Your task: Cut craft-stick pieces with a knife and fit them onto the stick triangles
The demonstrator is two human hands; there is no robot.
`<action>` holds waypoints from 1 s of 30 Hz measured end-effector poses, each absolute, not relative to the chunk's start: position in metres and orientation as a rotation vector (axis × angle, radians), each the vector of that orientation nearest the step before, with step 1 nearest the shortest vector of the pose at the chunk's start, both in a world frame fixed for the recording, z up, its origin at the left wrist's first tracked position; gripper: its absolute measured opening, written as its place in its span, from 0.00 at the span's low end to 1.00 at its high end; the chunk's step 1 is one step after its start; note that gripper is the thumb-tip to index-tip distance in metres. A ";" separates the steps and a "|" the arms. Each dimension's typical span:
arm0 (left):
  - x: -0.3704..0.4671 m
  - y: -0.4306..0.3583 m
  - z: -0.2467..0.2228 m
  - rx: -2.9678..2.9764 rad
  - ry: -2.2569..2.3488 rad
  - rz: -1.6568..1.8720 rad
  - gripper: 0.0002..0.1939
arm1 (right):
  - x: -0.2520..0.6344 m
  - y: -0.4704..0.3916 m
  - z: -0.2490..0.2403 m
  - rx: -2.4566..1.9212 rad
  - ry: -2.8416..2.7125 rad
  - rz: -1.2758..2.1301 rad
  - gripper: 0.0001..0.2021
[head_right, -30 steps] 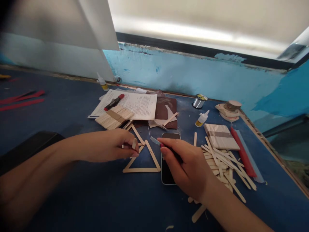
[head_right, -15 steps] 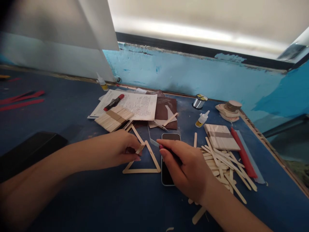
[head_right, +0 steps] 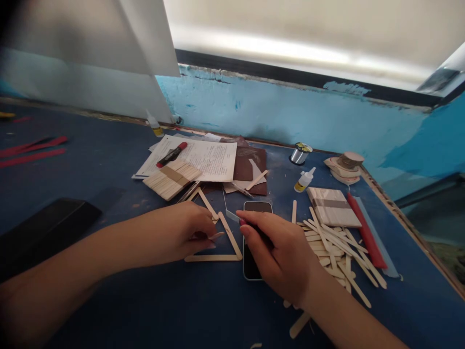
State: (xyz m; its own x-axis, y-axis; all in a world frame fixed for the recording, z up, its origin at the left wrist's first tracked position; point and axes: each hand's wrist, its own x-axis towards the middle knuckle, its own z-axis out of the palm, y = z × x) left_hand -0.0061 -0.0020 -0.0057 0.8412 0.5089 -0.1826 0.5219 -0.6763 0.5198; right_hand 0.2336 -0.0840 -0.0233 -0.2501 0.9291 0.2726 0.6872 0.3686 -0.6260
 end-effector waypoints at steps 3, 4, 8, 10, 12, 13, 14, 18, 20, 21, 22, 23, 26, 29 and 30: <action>-0.005 -0.003 -0.006 2.437 0.756 -0.022 0.13 | 0.232 -0.084 -0.023 -1.383 -2.028 0.513 0.15; -0.005 -0.003 -0.006 2.433 0.763 -0.025 0.13 | 0.232 -0.084 -0.022 -1.383 -2.028 0.505 0.14; -0.004 -0.002 -0.006 2.425 0.785 -0.041 0.14 | 0.236 -0.080 -0.020 -1.618 -2.009 0.387 0.13; -0.004 -0.002 -0.006 2.417 0.791 -0.042 0.12 | 0.243 -0.076 -0.022 -1.854 -2.039 0.333 0.14; -0.004 -0.002 -0.006 2.419 0.781 -0.034 0.11 | 0.250 -0.071 -0.026 -2.040 -2.094 0.316 0.14; -0.003 -0.002 -0.006 2.425 0.776 -0.028 0.12 | 0.252 -0.069 -0.027 -2.107 -2.115 0.319 0.16; -0.003 -0.003 -0.006 2.429 0.776 -0.027 0.12 | 0.255 -0.067 -0.028 -2.160 -2.132 0.330 0.17; -0.002 -0.003 -0.004 2.410 0.797 -0.033 0.13 | 0.258 -0.066 -0.024 -2.244 -2.178 0.486 0.21; -0.002 -0.004 -0.004 2.395 0.799 -0.029 0.13 | 0.259 -0.066 -0.019 -2.238 -2.191 0.628 0.25; -0.002 -0.004 -0.004 2.393 0.797 -0.025 0.13 | 0.260 -0.066 -0.017 -2.245 -2.185 0.702 0.27; -0.002 -0.004 -0.004 2.395 0.795 -0.024 0.13 | 0.261 -0.065 -0.015 -2.256 -2.170 0.762 0.29; -0.002 -0.004 -0.004 2.399 0.795 -0.025 0.13 | 0.262 -0.064 -0.014 -2.270 -2.151 0.805 0.30; -0.003 -0.003 -0.006 2.405 0.799 -0.032 0.13 | 0.265 -0.061 -0.014 -2.257 -2.131 0.863 0.32; -0.004 -0.002 -0.007 2.382 0.802 -0.049 0.13 | 0.268 -0.059 -0.015 -2.212 -2.138 0.896 0.32; -0.004 -0.002 -0.007 2.375 0.805 -0.053 0.14 | 0.270 -0.059 -0.015 -2.207 -2.136 0.901 0.32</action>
State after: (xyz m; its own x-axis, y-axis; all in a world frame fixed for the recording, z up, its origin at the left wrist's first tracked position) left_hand -0.0044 -0.0017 -0.0070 0.8134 0.5362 -0.2256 0.5610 -0.6204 0.5481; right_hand 0.2696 -0.0585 -0.0146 -0.0486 0.9028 -0.4273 0.9361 -0.1080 -0.3347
